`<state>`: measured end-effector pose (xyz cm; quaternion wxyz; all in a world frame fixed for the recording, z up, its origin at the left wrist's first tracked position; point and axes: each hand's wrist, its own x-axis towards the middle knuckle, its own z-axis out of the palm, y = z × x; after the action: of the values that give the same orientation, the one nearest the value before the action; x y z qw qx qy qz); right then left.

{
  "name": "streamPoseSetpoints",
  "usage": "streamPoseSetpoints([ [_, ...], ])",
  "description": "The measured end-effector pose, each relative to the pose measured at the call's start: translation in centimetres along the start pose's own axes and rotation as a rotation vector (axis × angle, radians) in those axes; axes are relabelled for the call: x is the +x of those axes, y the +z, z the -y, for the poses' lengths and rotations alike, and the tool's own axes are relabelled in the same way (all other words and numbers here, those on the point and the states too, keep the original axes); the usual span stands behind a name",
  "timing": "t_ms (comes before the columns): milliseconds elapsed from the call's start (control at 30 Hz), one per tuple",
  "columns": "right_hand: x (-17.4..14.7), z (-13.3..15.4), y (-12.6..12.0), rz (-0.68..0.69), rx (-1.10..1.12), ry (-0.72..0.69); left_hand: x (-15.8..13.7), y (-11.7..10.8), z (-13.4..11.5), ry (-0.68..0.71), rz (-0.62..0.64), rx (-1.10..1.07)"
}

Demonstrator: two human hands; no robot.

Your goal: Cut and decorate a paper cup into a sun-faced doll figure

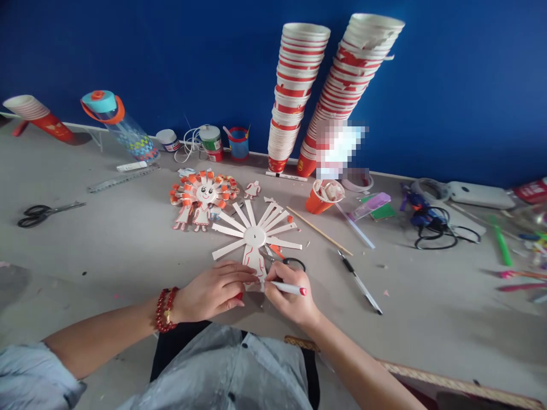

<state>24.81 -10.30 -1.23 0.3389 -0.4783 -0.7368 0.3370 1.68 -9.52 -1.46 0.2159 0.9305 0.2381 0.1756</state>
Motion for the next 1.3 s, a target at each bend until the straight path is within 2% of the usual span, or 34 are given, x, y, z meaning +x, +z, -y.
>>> streamPoseSetpoints([
  [433, 0.08, 0.20, 0.11, 0.022, -0.097, 0.003, 0.06, 0.02, 0.04, -0.003, 0.008, -0.010],
  [1300, 0.07, 0.07, 0.04, 0.021, -0.104, -0.033, 0.13, 0.02, 0.14, -0.001, 0.008, -0.028],
])
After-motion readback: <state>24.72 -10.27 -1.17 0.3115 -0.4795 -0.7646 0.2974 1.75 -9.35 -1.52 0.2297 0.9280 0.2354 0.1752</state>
